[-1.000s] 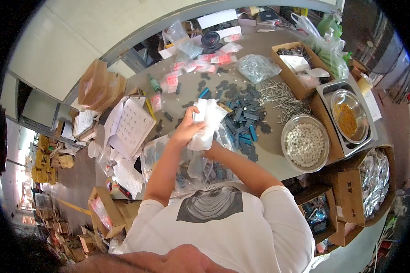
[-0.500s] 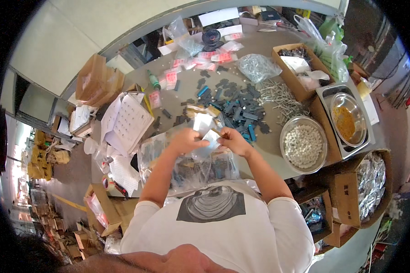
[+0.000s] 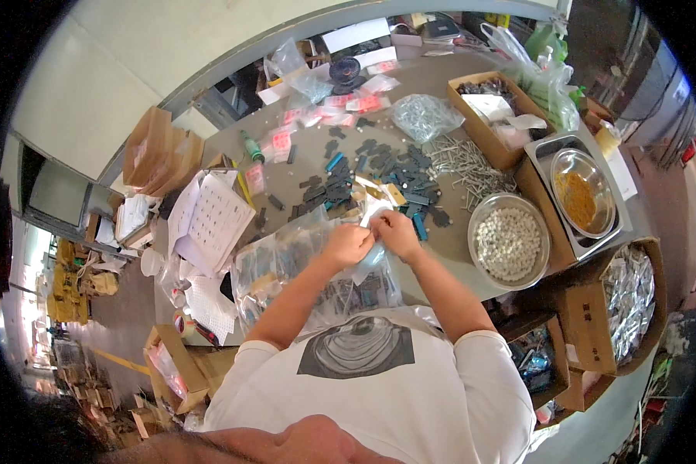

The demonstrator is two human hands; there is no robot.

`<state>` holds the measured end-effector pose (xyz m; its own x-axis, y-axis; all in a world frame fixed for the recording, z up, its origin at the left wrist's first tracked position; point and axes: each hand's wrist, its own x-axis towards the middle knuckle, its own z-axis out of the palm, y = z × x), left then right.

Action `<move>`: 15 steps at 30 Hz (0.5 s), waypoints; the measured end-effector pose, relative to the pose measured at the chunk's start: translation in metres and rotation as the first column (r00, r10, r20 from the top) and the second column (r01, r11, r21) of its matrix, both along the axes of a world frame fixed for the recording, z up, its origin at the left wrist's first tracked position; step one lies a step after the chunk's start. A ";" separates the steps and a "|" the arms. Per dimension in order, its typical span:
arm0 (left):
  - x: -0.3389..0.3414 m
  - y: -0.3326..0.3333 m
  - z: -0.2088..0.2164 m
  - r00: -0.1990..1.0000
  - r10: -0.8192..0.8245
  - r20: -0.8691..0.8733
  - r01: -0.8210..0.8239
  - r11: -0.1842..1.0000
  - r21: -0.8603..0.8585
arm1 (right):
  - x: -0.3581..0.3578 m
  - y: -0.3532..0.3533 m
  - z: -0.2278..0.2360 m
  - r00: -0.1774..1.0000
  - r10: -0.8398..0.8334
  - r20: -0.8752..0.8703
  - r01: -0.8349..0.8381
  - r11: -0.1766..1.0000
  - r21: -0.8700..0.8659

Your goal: The person stands at a cluttered workbench in a warehouse, picking up small blue and black plastic components and placing them into small clear plastic bags. The person repeatedly moves between the table and a cardboard box on the floor to retrieve more components and packaging materials.

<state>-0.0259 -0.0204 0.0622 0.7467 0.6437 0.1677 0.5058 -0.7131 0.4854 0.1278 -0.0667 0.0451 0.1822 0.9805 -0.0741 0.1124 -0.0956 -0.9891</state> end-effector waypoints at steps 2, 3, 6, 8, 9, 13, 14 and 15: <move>0.011 -0.009 -0.002 0.998 0.053 0.025 -0.056 0.991 0.122 | -0.001 0.011 -0.033 0.967 -0.188 -0.172 0.173 0.980 -0.102; 0.017 -0.016 0.002 0.996 0.054 0.071 -0.065 0.983 0.169 | 0.000 0.020 -0.055 0.873 -0.324 -0.364 0.272 0.944 -0.189; 0.023 -0.026 -0.009 0.983 0.086 0.164 -0.121 0.968 0.221 | -0.002 0.022 -0.020 0.588 -0.507 -0.630 0.388 0.860 -0.331; 0.030 -0.023 -0.017 0.968 0.178 0.175 -0.200 0.972 0.120 | 0.011 0.038 -0.056 0.302 -0.539 -0.786 0.398 0.821 -0.410; 0.029 -0.017 -0.018 0.956 0.258 0.136 -0.254 0.966 -0.046 | 0.018 0.043 -0.078 0.395 -0.630 -0.669 0.409 0.772 -0.486; 0.018 -0.007 -0.038 0.956 0.240 0.170 -0.156 0.904 -0.399 | 0.023 0.049 -0.059 0.122 -0.719 -0.684 0.523 0.633 -0.571; 0.018 -0.006 -0.036 0.960 0.254 0.120 -0.166 0.859 -0.484 | 0.026 0.051 -0.057 0.067 -0.695 -0.716 0.501 0.644 -0.578; 0.018 -0.002 -0.032 0.963 0.262 0.069 -0.179 0.806 -0.563 | 0.031 0.054 -0.056 0.010 -0.669 -0.743 0.480 0.655 -0.583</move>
<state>-0.0082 -0.0221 0.0299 0.5691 0.8038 -0.1732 0.5161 -0.1853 0.8362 0.1588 -0.0131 -0.0107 0.4076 0.5465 -0.7316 -0.9123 0.2094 -0.3519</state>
